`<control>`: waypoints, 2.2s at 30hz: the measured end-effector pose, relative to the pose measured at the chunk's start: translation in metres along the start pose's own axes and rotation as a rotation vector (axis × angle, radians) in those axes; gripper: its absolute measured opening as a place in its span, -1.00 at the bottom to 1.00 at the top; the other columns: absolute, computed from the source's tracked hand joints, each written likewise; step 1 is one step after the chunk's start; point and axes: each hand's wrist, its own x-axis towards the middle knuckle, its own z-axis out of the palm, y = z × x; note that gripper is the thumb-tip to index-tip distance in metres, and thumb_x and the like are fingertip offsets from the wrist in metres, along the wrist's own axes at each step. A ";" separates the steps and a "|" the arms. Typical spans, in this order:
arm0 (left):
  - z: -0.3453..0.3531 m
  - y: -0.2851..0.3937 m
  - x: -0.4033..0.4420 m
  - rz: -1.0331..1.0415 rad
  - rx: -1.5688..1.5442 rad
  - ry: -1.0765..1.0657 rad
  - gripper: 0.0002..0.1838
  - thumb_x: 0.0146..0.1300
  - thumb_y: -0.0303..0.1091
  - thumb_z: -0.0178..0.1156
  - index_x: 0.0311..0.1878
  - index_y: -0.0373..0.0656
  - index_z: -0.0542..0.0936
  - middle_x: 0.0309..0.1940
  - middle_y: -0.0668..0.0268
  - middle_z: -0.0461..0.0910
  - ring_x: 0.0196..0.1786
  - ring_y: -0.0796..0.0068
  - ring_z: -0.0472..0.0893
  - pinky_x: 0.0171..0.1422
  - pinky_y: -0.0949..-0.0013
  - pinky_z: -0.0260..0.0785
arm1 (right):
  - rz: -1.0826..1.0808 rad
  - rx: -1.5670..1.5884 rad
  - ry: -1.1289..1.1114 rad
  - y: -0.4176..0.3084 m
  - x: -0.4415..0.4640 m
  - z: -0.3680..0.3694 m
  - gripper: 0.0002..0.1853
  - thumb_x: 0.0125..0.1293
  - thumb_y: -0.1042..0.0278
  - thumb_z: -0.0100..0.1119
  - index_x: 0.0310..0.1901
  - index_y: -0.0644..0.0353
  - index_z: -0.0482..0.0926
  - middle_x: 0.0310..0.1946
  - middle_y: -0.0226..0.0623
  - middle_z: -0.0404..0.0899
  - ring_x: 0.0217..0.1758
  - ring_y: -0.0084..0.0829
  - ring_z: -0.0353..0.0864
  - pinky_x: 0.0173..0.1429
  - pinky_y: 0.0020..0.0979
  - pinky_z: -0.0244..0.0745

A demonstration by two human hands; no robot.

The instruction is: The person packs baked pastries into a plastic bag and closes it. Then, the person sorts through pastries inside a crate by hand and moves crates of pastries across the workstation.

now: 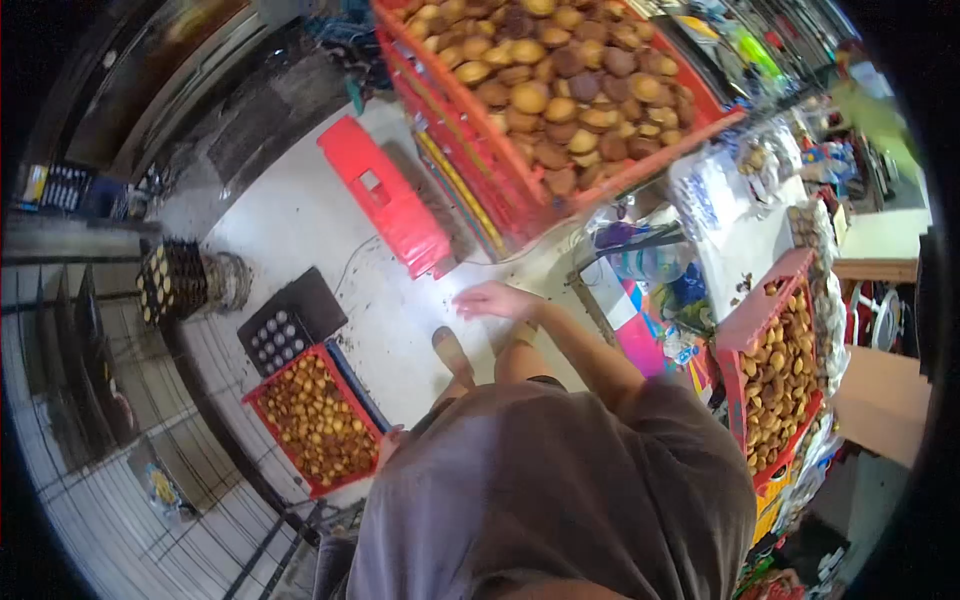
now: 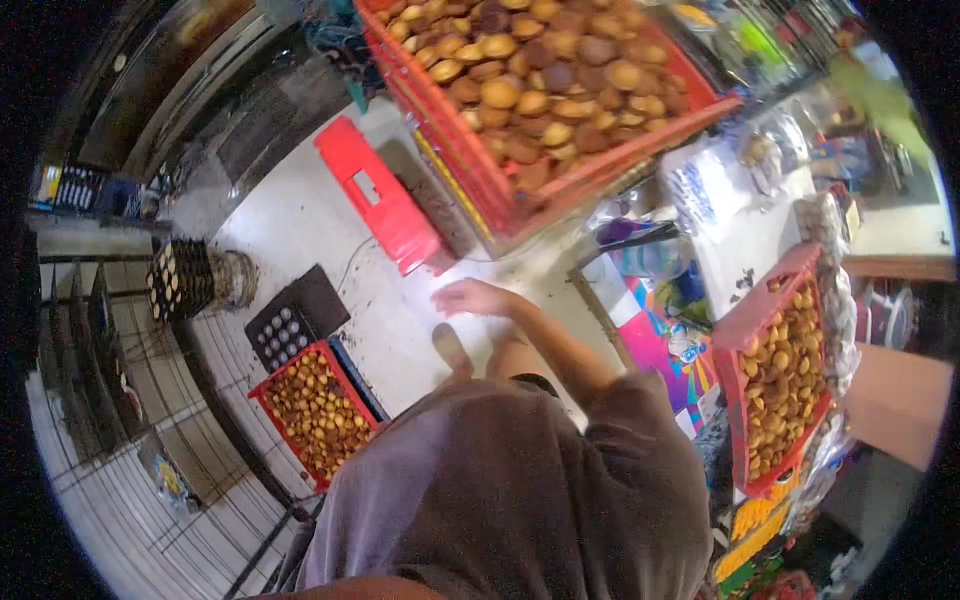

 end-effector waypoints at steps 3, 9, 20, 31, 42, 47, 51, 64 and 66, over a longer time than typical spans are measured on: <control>0.028 0.016 0.017 0.009 -0.356 -0.053 -0.73 0.05 -0.36 0.12 -0.21 -0.34 0.48 -0.42 0.25 0.53 -0.29 0.54 0.50 -0.21 0.49 0.34 | -0.495 -0.357 0.427 -0.085 -0.102 -0.023 -0.88 0.04 0.45 -0.01 -0.43 0.32 0.46 -0.55 -0.34 0.46 -0.48 -0.47 0.43 -0.33 -0.52 0.34; 0.090 0.101 0.052 0.278 0.129 -0.168 -0.66 0.10 -0.25 0.04 -0.15 -0.34 0.43 -0.35 0.20 0.53 -0.27 0.44 0.50 -0.16 0.43 0.34 | -0.576 0.316 1.434 -0.163 -0.160 -0.127 -0.78 0.18 0.16 0.03 -0.39 0.11 0.32 -0.57 -0.49 0.33 -0.57 -0.64 0.31 -0.48 -0.67 0.24; 0.094 0.475 0.008 0.883 0.406 -0.058 -0.75 0.19 -0.35 -0.04 -0.12 -0.28 0.43 -0.37 0.19 0.52 -0.25 0.43 0.51 -0.12 0.43 0.33 | -0.603 0.475 1.470 -0.154 -0.121 -0.186 -0.74 -0.01 0.35 0.22 -0.45 0.09 0.26 -0.63 -0.46 0.33 -0.67 -0.56 0.36 -0.64 -0.60 0.19; 0.099 0.803 0.116 1.467 0.537 -0.095 -0.76 0.14 -0.35 0.00 -0.14 -0.24 0.46 -0.22 0.17 0.49 -0.15 0.35 0.49 -0.07 0.42 0.30 | -0.797 0.658 1.556 -0.169 -0.106 -0.171 -0.61 -0.01 0.44 0.09 -0.26 0.10 0.06 -0.55 -0.33 0.25 -0.66 -0.50 0.31 -0.62 -0.50 0.31; 0.153 0.971 0.260 1.466 0.852 0.080 -0.74 0.07 -0.36 -0.06 -0.23 -0.27 0.51 -0.26 0.01 0.50 -0.11 0.11 0.47 0.00 0.20 0.29 | -0.681 0.665 1.728 -0.180 -0.101 -0.171 -0.74 0.07 0.45 0.03 -0.36 0.05 0.10 -0.59 -0.45 0.25 -0.66 -0.63 0.25 -0.71 -0.59 0.21; 0.172 0.986 0.282 1.388 0.990 0.245 -0.56 -0.02 -0.40 -0.08 -0.01 -0.36 0.29 -0.11 -0.26 0.34 -0.02 -0.14 0.36 0.11 0.11 0.19 | -0.662 0.642 1.741 -0.179 -0.102 -0.169 -0.73 0.09 0.43 0.05 -0.34 0.05 0.10 -0.61 -0.45 0.24 -0.68 -0.61 0.23 -0.70 -0.58 0.21; 0.177 0.986 0.291 1.422 1.002 0.409 -0.48 -0.07 -0.43 -0.05 0.01 -0.49 0.21 -0.03 -0.25 0.28 0.10 -0.15 0.23 0.22 0.14 0.04 | -0.634 0.606 1.781 -0.184 -0.100 -0.168 -0.74 0.11 0.39 0.01 -0.39 0.03 0.08 -0.68 -0.43 0.19 -0.73 -0.60 0.18 -0.69 -0.57 0.20; 0.147 0.995 0.258 1.433 0.893 0.394 -0.54 -0.02 -0.41 0.03 -0.01 -0.40 0.29 -0.05 -0.11 0.35 0.04 -0.04 0.31 0.12 0.13 0.15 | -0.628 0.619 1.759 -0.184 -0.103 -0.167 -0.74 0.11 0.37 0.04 -0.35 0.09 0.10 -0.65 -0.43 0.24 -0.69 -0.61 0.22 -0.66 -0.57 0.22; 0.138 1.005 0.277 1.326 0.996 0.377 -0.59 0.04 -0.30 0.02 -0.04 -0.30 0.34 -0.15 -0.09 0.42 -0.06 -0.04 0.40 0.03 0.09 0.23 | -0.646 0.608 1.772 -0.184 -0.101 -0.167 -0.73 0.11 0.36 0.03 -0.38 0.07 0.08 -0.68 -0.42 0.23 -0.73 -0.59 0.20 -0.67 -0.56 0.22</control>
